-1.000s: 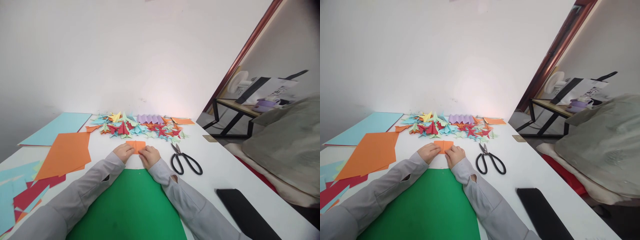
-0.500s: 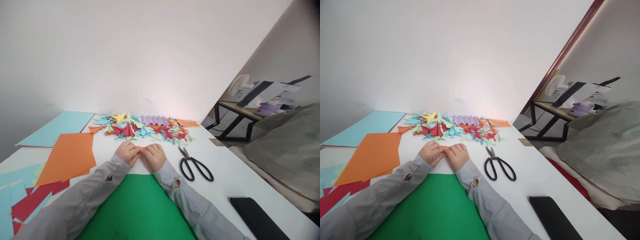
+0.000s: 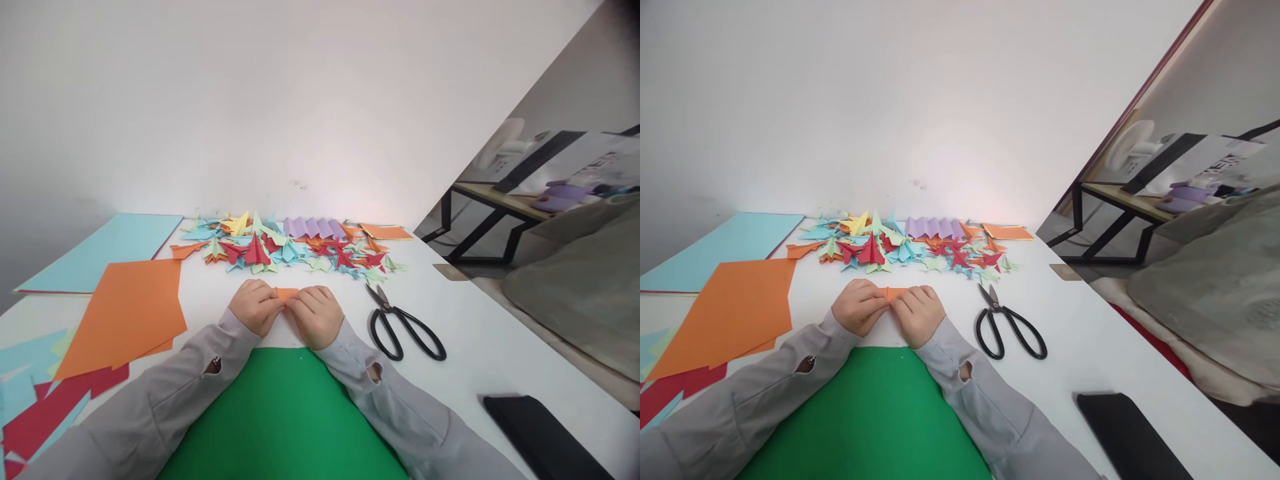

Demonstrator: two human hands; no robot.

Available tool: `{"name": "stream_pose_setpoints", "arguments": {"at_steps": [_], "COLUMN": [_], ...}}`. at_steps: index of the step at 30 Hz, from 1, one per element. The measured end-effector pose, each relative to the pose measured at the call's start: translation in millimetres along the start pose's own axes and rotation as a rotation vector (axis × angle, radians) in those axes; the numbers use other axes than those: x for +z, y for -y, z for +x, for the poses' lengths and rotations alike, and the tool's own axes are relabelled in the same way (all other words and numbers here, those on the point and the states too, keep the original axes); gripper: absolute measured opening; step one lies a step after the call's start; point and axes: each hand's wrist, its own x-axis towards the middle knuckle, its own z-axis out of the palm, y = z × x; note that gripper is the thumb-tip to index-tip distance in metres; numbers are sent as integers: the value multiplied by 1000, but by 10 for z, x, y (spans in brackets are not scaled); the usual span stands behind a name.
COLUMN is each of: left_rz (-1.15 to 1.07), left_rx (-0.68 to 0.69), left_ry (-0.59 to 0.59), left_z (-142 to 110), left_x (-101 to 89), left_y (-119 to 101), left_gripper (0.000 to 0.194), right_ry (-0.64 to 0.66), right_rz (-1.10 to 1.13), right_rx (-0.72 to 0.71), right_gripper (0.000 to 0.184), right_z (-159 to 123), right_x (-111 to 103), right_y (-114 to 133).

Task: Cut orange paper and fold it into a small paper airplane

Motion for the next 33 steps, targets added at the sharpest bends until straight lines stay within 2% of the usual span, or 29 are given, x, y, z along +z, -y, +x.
{"name": "stream_pose_setpoints", "arguments": {"at_steps": [4, 7, 15, 25, 33], "left_rz": [67, 96, 89, 47, -13], "left_rx": [79, 89, 27, 16, -74], "left_ry": [28, 52, 25, -8, -104], "left_z": [50, 77, 80, 59, 2], "left_x": [-40, -70, -106, -92, -64], "left_y": [-68, -95, -77, -63, 70], "left_gripper": [20, 19, 15, 16, 8], "right_ry": [4, 24, 8, -42, -108], "right_rz": [-20, -50, -168, -222, -175], "right_rx": [-10, -9, 10, -21, 23], "right_gripper": [22, 21, 28, 33, 22], "right_z": [-17, -2, 75, 68, 53], "right_x": [-28, -70, -105, -96, -166], "right_y": [24, 42, 39, 10, -72]}}
